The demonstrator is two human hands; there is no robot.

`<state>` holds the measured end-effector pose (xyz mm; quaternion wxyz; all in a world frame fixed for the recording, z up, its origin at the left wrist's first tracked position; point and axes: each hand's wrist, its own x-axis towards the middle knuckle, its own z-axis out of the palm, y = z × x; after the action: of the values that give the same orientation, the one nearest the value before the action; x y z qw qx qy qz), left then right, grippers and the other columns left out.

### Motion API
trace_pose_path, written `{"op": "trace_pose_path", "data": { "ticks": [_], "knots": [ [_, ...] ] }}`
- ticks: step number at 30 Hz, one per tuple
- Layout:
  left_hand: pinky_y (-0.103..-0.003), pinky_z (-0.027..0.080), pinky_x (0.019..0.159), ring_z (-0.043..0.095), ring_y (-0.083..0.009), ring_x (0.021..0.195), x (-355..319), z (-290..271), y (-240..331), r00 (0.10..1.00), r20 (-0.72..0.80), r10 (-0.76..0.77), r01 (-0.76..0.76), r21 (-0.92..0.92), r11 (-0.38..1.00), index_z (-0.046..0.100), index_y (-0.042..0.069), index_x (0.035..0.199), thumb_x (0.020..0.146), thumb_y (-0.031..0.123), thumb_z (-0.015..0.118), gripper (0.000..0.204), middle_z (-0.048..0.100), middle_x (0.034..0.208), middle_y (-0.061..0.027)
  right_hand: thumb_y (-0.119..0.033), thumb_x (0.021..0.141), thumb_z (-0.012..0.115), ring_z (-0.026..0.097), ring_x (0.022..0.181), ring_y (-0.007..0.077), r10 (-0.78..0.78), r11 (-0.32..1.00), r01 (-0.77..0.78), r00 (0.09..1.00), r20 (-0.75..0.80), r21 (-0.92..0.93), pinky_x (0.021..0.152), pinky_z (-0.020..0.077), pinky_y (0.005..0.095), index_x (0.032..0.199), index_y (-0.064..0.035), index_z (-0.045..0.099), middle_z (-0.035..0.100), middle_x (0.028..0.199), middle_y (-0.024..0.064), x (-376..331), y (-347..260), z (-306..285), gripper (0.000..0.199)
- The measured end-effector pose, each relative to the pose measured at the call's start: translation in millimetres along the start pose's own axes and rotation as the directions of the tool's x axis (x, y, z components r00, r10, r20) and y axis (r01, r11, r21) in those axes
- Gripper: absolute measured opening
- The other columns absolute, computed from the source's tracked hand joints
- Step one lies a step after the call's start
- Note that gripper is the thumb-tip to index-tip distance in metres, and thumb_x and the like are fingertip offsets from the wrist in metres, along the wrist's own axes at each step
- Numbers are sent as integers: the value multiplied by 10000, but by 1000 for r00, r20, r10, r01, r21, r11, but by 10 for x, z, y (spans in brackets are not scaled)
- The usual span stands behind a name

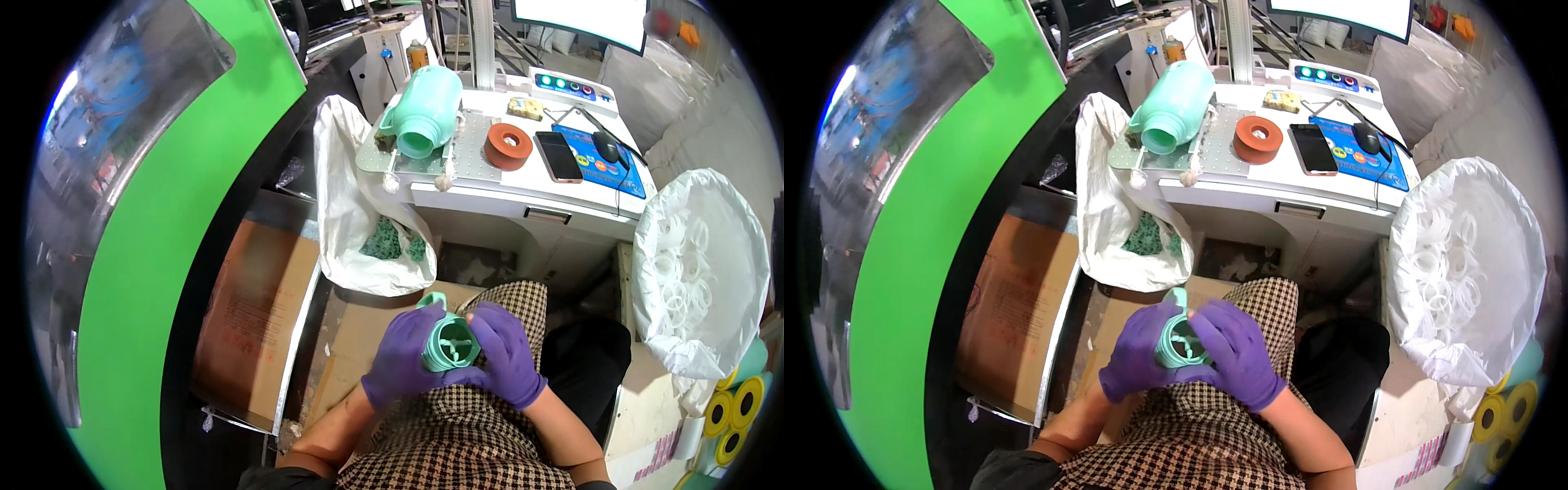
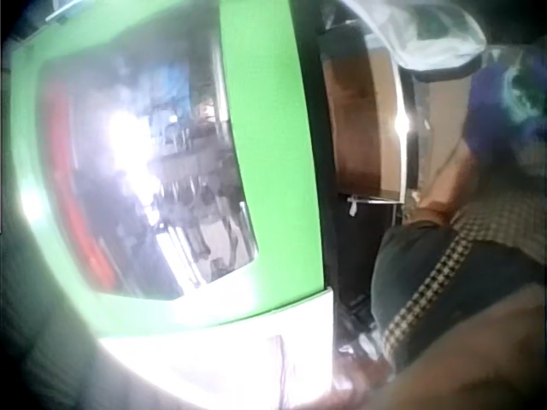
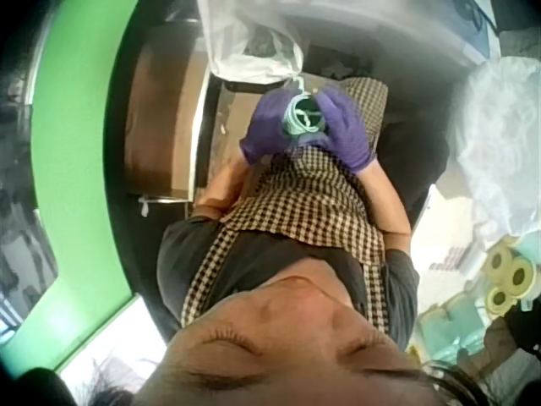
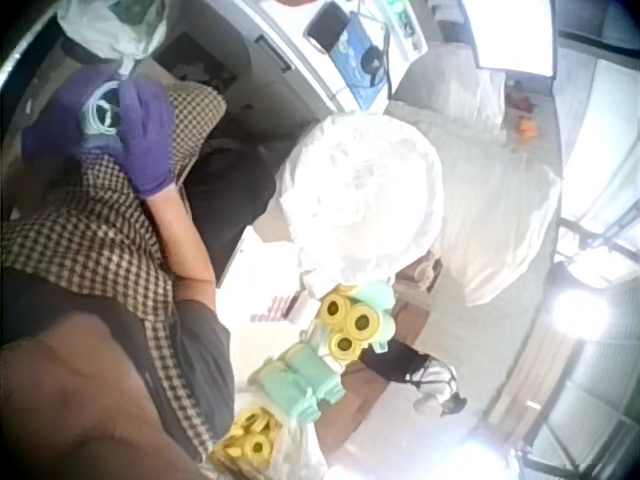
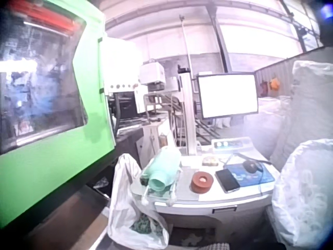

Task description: The person sits on the floor and repeatedly picks up light green plastic containers and yellow lids. They wipe the containers with a white cloth, attach the lids, and place the finished units into a white bag. The process is repeated for multiple containers.

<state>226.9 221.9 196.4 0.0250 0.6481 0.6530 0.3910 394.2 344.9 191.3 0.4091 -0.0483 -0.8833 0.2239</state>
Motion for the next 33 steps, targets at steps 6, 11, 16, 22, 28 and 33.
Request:
{"op": "trace_pose_path", "data": {
  "ticks": [6,11,16,22,28,33],
  "knots": [
    [-508,468,904,608,-379,1011,-317,210,-136,989,-124,78,-59,153,986,613,47,1204,648,420,866,716,632,1092,-154,-537,695,849,672,995,315,220,974,-225,961,169,11,792,583,392,1291,-71,589,629,1203,157,-387,-275,-14,800],
    [-527,398,1064,545,-304,1159,-357,399,54,983,-15,182,-172,266,949,652,66,1223,717,440,809,649,624,1179,-77,-454,720,835,695,828,331,364,921,-388,829,425,-31,691,574,404,1067,-43,654,667,1035,168,-681,-198,208,568],
    [-548,379,1079,535,-294,1177,-483,469,102,961,94,259,-275,357,893,665,108,1227,839,491,691,545,623,1243,-65,-386,781,783,683,742,342,313,935,-355,816,486,-7,648,559,425,992,-23,640,671,941,172,-870,-163,231,444],
    [-562,364,1098,516,-285,1249,-354,406,224,958,117,263,-288,326,901,648,122,1251,850,488,680,544,600,1328,-63,-206,891,612,681,791,360,446,636,-683,706,550,361,678,559,423,1217,-3,603,596,1079,251,-640,-254,-367,384],
    [-553,359,1098,526,-256,1258,-373,443,258,931,155,330,-362,267,893,652,121,1258,831,421,708,524,625,1328,-30,-202,969,580,642,697,395,543,614,-744,641,543,264,682,531,459,1045,13,609,625,829,218,-749,-266,-261,230],
    [-502,356,1096,542,-203,1212,-416,476,363,917,149,369,-398,373,838,719,156,1173,835,333,694,383,669,1251,10,-200,928,570,646,710,420,458,872,-483,746,484,-81,678,518,508,836,10,632,647,762,230,-981,-188,-63,238]
  ]
}}
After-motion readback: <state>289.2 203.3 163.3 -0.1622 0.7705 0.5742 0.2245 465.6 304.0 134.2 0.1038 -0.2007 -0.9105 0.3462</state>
